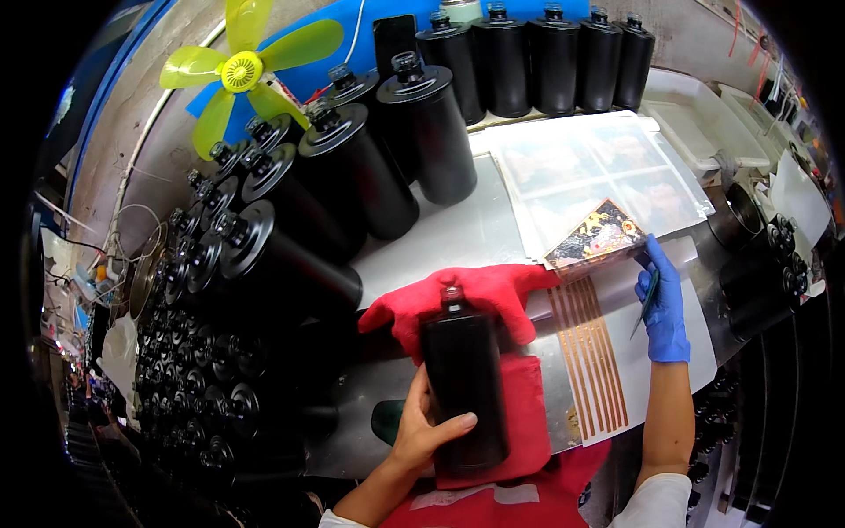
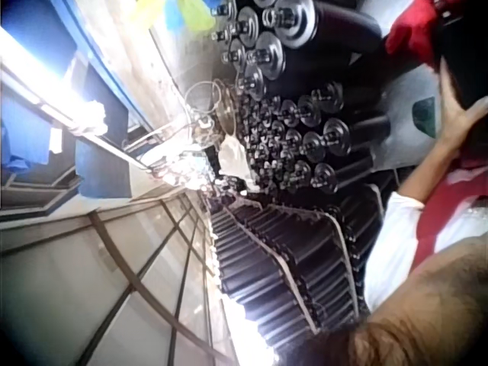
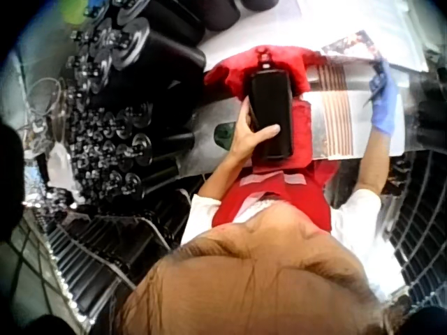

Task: The person applies decorative labels to black cylindrical containers. They peel a label from a backing sheet, align it on the container, and smooth it down with a green squeegee tool. The process is repeated for multiple containers in a production setting.

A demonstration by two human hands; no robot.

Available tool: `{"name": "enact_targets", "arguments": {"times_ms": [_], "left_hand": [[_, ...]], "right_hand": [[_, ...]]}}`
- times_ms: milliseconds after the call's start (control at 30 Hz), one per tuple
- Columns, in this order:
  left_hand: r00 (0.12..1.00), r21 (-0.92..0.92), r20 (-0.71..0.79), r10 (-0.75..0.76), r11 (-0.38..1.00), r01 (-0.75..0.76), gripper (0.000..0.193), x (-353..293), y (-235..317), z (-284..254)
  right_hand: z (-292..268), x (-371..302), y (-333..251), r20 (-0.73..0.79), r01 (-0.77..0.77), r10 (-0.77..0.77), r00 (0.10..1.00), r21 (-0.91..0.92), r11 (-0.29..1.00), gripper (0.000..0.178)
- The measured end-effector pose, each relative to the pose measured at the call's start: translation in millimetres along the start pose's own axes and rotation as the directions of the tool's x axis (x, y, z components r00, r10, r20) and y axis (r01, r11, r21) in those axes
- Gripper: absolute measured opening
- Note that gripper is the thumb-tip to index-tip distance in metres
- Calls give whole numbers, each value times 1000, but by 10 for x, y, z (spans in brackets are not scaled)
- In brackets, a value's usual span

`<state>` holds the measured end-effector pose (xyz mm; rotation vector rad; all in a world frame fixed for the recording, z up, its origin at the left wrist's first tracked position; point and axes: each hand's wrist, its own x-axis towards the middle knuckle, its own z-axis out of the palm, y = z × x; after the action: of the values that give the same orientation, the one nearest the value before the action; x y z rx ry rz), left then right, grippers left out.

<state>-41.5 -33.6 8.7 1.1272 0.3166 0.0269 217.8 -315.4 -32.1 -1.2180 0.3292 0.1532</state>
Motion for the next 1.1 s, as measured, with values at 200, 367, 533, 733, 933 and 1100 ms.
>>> {"name": "enact_targets", "arguments": {"times_ms": [200,367,533,733,933,1100], "left_hand": [[994,-25,96,56,998,-54,94,64,34,-46],[989,61,72,129,989,-134,96,47,-40,10],[861,524,-4,509,734,-432,86,-98,39,-122],[735,425,416,536,601,-677,111,-101,565,128],[713,32,547,438,840,-541,81,-394,658,222],[864,116,229,449,868,-482,19,-793,672,198]], "right_hand": [[103,-107,-43,-91,450,-516,852,-377,809,14],[254,-892,-512,334,678,-697,635,-673,295,11],[785,-1941,-990,798,803,-430,422,-549,-232,14],[1012,-2573,-1238,771,846,-354,530,-449,288,19],[1061,-2675,-998,798,774,-269,539,-344,532,16],[918,-2788,-818,772,627,-135,620,-385,677,11]]}}
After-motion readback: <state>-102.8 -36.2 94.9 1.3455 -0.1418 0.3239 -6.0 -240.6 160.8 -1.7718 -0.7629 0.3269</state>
